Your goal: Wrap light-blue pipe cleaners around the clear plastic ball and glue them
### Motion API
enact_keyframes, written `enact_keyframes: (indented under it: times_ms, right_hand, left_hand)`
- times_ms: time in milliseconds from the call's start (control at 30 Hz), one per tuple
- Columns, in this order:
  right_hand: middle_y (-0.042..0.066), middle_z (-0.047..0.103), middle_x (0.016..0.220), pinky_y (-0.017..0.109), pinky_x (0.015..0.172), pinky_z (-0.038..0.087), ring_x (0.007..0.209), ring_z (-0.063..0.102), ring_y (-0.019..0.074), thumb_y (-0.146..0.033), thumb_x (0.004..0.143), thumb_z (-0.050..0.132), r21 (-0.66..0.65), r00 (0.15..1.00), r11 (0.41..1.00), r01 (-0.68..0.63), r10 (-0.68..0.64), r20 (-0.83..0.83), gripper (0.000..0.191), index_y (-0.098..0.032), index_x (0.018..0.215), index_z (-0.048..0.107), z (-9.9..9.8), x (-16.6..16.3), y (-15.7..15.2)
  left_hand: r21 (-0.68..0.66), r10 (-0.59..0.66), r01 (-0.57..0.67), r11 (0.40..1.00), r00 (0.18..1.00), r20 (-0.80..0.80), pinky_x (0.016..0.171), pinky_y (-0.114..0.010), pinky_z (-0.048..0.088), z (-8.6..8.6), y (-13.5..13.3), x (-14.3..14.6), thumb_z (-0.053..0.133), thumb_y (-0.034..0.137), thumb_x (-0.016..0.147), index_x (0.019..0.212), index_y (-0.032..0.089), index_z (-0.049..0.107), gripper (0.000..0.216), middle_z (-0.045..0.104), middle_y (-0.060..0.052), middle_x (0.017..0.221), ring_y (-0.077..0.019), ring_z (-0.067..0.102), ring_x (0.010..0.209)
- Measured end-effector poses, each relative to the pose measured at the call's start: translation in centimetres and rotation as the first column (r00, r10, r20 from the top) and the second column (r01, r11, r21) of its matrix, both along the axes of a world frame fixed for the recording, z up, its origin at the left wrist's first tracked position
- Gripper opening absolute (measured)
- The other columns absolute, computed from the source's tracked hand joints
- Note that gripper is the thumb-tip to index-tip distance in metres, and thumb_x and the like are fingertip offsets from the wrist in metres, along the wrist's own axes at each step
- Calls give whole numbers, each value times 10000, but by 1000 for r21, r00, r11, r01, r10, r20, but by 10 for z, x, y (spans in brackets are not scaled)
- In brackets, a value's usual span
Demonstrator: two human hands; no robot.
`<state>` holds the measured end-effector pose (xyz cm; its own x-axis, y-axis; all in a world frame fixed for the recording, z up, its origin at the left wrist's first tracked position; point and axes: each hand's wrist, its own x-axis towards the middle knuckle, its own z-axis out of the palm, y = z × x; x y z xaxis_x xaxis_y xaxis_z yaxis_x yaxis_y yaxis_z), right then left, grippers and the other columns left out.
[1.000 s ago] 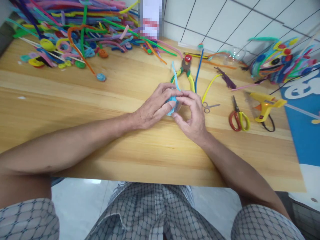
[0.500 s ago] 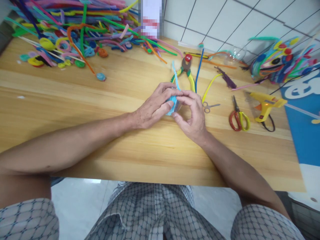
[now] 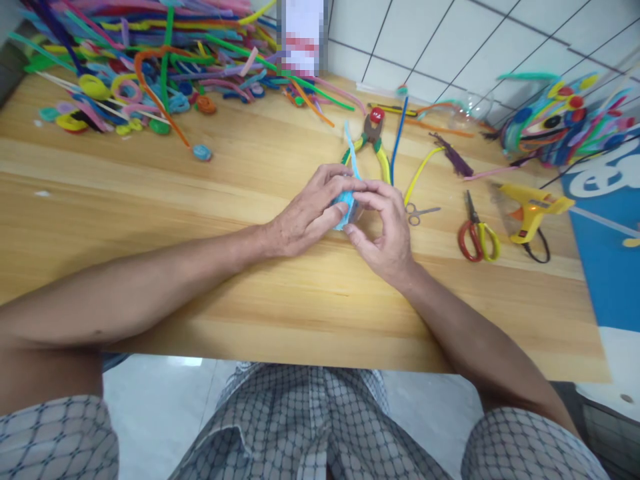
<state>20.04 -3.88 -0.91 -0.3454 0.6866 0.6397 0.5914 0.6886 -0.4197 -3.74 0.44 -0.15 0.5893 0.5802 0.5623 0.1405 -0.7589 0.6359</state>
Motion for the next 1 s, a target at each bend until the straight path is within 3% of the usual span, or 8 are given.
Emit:
enact_keyframes:
  times_ms: [267, 467, 700, 867, 1000]
  right_hand:
    - [137, 665, 1533, 662, 1141, 626, 1427, 668, 379, -409, 1029, 765, 6, 1000, 1000, -16, 16, -25, 503, -343, 1506, 617, 0, 0, 0]
    - [127, 669, 1526, 643, 1133, 632, 1419, 677, 373, -370, 1026, 756, 15, 999, 1000, -11, 12, -32, 505, -356, 1510, 608, -1, -1, 1]
    - [133, 664, 1531, 644, 1135, 632, 1430, 666, 375, -393, 1029, 758, -2, 999, 1000, -19, 19, -29, 502, -345, 1508, 616, -1, 0, 1]
    - [131, 661, 1538, 654, 1144, 624, 1441, 656, 376, -417, 1042, 743, -5, 1000, 1000, -15, 15, -21, 493, -342, 1513, 615, -1, 0, 0]
    - [135, 665, 1540, 657, 1142, 625, 1435, 666, 379, -410, 1038, 745, -3, 1000, 1000, -13, 13, -9, 500, -344, 1515, 608, -1, 0, 1]
  left_hand:
    - [-23, 1, -1, 1000, 1000, -8, 1381, -605, 435, 1, -1, 0, 282, 587, 1215, 1614, 297, 590, 582, 627, -146, 1621, -300, 511, 1613]
    - [-23, 9, -9, 1000, 1000, 4, 1373, -627, 436, -6, 3, 1, 422, 625, 1178, 1619, 293, 577, 574, 610, -156, 1622, -336, 506, 1608]
    - [27, -4, 3, 1000, 999, 38, 1375, -572, 451, -6, 2, 2, 430, 486, 1201, 1640, 313, 567, 491, 617, -138, 1592, -294, 520, 1594]
    - [-5, 2, -2, 1000, 1000, -3, 1378, -605, 446, -2, 1, 0, 329, 578, 1207, 1619, 281, 584, 568, 624, -156, 1613, -305, 514, 1606]
    - [-35, 30, -30, 999, 999, -13, 1379, -580, 458, 0, 0, 1, 330, 648, 1195, 1606, 335, 595, 581, 639, -120, 1612, -286, 522, 1600]
